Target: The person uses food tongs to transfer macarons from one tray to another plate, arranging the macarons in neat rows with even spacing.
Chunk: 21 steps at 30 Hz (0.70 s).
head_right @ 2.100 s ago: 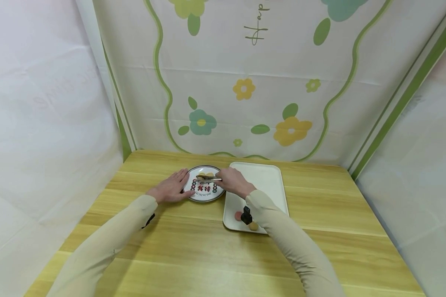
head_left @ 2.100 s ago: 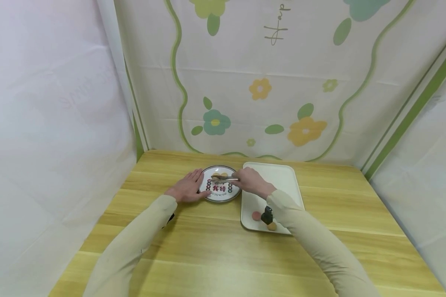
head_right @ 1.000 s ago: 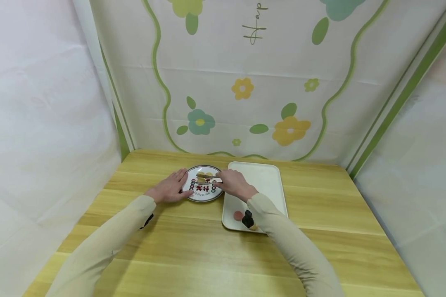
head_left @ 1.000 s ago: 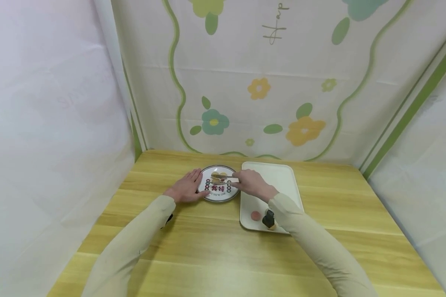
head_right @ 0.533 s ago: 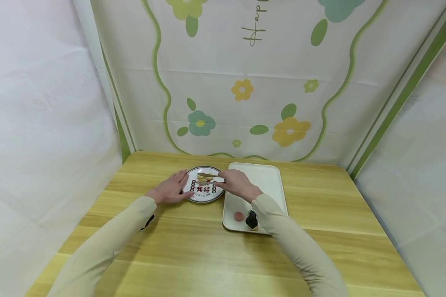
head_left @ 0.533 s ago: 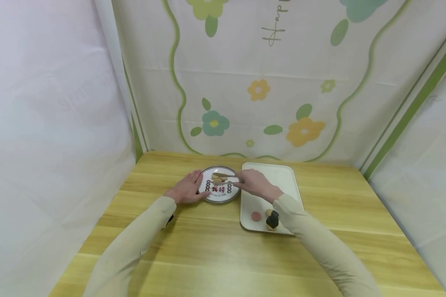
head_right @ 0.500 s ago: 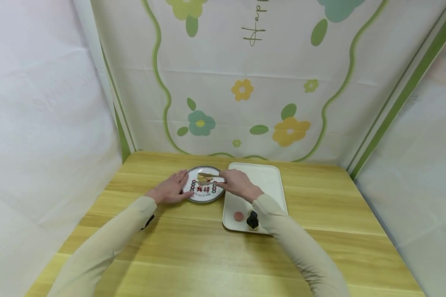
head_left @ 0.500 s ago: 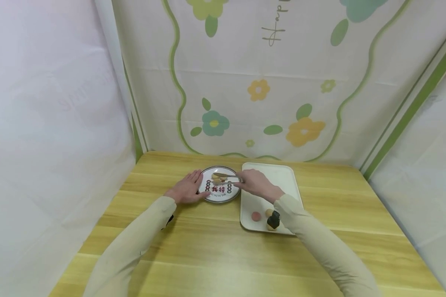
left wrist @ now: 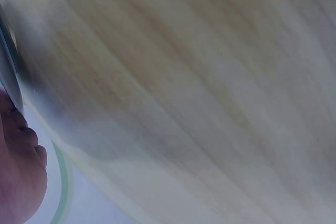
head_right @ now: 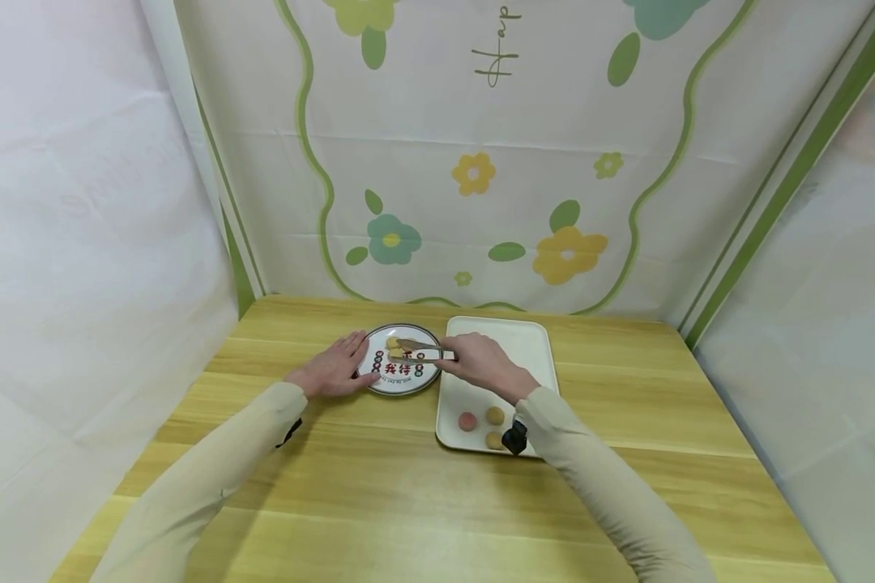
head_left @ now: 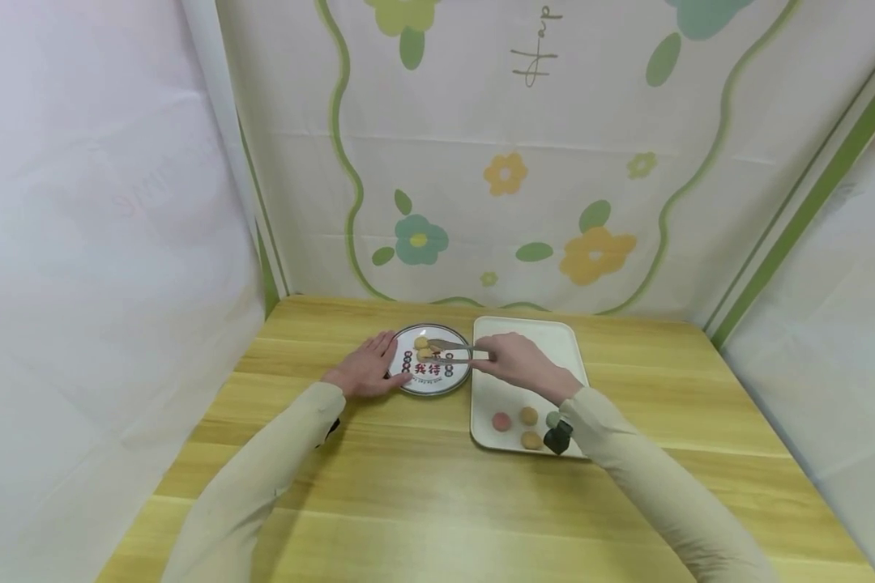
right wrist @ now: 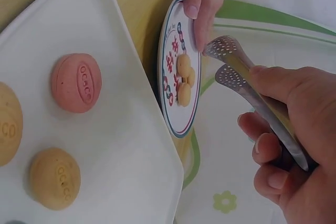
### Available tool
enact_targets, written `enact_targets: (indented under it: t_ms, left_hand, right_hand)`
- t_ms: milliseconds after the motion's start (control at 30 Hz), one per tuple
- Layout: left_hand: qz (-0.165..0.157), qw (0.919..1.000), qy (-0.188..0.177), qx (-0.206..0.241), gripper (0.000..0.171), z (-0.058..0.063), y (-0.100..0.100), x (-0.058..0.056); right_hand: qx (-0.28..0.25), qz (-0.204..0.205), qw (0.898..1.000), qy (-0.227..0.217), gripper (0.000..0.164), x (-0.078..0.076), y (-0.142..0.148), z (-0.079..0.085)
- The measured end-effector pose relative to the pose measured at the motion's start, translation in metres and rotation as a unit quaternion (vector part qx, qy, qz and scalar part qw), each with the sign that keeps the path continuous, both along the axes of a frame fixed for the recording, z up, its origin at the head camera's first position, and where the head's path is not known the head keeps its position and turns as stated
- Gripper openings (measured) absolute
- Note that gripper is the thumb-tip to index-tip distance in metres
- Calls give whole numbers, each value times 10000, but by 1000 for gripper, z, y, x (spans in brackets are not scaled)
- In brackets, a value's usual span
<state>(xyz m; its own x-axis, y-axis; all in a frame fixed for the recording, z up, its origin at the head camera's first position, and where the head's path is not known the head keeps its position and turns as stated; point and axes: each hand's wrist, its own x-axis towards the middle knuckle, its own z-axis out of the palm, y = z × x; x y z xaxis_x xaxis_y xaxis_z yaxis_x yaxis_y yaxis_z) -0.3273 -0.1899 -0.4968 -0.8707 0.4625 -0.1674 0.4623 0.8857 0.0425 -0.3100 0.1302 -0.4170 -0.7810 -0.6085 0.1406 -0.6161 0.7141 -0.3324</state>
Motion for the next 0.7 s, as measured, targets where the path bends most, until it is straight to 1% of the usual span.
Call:
enact_targets:
  t_ms: [67,167,367,567,700]
  left_hand:
    - [9,10000,-14,-3,99,1,0,0]
    - [32,10000,-28,-58,100,2,0,0]
    - [30,10000,-41,-3,99,2,0,0]
    - [13,10000,-41,-12,99,3,1,1]
    - [51,9999,-71,-87,99,3,1,2]
  right_hand:
    - [-52,-29,10000,-11,13,3,3,3]
    - [-81,-69,9999,-44,18,7,9,6]
    - [-34,-181,9997,-135,23,14,22,11]
    - [-48,-77,10000,-39,21,23,32,16]
    - [-67,43,9999,151,23,28,40,17]
